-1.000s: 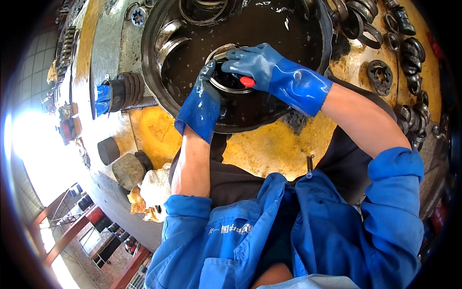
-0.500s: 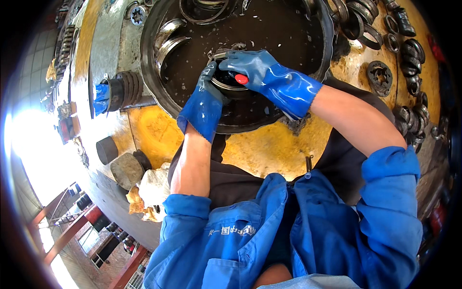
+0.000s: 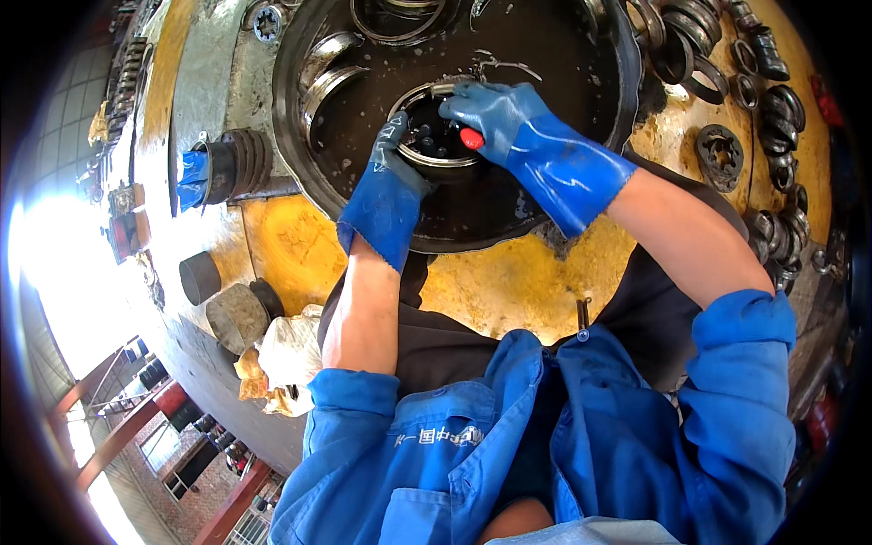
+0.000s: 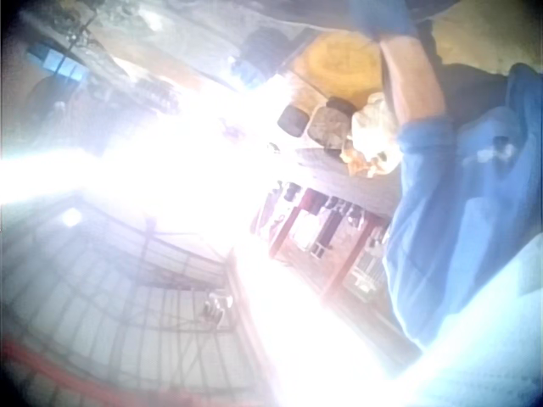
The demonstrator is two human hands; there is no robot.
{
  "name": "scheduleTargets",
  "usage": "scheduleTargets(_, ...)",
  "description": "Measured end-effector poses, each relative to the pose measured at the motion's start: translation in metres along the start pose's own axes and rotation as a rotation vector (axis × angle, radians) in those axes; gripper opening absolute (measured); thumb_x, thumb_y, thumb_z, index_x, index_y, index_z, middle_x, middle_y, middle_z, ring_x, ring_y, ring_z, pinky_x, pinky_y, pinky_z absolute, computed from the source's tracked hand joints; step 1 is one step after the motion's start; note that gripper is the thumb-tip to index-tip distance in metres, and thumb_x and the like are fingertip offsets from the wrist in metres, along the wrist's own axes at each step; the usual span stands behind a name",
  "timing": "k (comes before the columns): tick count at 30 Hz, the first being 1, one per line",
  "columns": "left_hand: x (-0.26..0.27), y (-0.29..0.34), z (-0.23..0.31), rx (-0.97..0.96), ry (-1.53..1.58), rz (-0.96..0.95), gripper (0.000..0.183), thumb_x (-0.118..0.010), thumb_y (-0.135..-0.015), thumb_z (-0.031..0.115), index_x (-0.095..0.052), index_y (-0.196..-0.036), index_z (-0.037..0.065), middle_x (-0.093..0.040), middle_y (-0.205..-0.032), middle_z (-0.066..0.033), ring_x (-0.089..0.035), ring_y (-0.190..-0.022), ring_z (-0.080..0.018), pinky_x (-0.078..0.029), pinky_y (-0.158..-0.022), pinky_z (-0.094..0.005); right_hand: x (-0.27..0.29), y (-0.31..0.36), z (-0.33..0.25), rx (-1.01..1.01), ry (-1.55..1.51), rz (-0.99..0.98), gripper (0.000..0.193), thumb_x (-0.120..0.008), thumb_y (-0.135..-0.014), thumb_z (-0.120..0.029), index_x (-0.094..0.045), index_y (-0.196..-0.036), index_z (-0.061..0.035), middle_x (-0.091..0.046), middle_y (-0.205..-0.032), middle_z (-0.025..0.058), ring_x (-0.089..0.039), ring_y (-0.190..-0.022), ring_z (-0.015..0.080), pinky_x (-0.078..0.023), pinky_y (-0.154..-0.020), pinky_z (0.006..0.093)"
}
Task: The person cleans various metal bearing components in a basin of dark liquid using a brush and then places the cleaned parts onto the ground or another surface.
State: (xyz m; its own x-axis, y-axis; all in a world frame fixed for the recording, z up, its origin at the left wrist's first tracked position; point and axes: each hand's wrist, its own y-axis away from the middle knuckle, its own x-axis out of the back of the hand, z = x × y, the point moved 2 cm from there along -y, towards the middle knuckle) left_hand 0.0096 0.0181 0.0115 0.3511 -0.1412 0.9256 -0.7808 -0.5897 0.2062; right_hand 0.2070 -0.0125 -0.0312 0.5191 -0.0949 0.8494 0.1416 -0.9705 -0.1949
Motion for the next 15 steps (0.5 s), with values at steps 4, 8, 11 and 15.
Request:
scheduleTargets(4, 0.000, -0.004, 0.003, 0.004, 0.050, -0.003, 0.040, -0.051, -0.102, 0.010, -0.049, -0.141, 0.003, -0.062, -0.133, -0.0091, -0.058, -0.122, -0.0184, -0.040, -0.111, -0.0307, -0.008, 0.002, -0.001, 0.245, 0.062, 0.106, 0.032, -0.070, -0.087, -0.017, -0.068, -0.119, -0.0211, -0.067, -0.125, 0.0066, -0.068, -0.117, 0.0277, -0.061, -0.084, 0.0451)
scheduleTargets(8, 0.001, -0.005, 0.002, 0.021, 0.167, -0.005, 0.037, -0.052, -0.102, 0.011, -0.052, -0.138, 0.002, -0.063, -0.129, -0.0090, -0.059, -0.119, -0.0182, -0.042, -0.109, -0.0305, -0.007, 0.002, -0.005, 0.179, 0.161, -0.090, 0.052, -0.073, -0.084, -0.016, -0.059, -0.134, -0.0225, -0.057, -0.143, 0.0086, -0.059, -0.132, 0.0320, -0.056, -0.097, 0.0484)
scheduleTargets(11, 0.002, -0.001, -0.001, 0.050, 0.293, -0.010, 0.035, -0.052, -0.103, 0.012, -0.053, -0.136, 0.002, -0.064, -0.126, -0.0088, -0.060, -0.116, -0.0181, -0.043, -0.107, -0.0303, 0.004, 0.000, -0.020, -0.048, 0.209, -0.208, 0.050, -0.071, -0.086, -0.016, -0.059, -0.135, -0.0228, -0.055, -0.144, 0.0084, -0.058, -0.132, 0.0321, -0.055, -0.096, 0.0506)
scheduleTargets(15, 0.002, -0.007, -0.001, 0.093, 0.527, 0.010, 0.032, -0.053, -0.103, 0.014, -0.056, -0.133, 0.002, -0.066, -0.122, -0.0087, -0.061, -0.113, -0.0179, -0.044, -0.105, -0.0301, 0.002, 0.007, -0.015, 0.067, 0.169, -0.122, 0.044, -0.069, -0.089, -0.016, -0.061, -0.132, -0.0217, -0.058, -0.142, 0.0092, -0.061, -0.129, 0.0332, -0.057, -0.094, 0.0491)
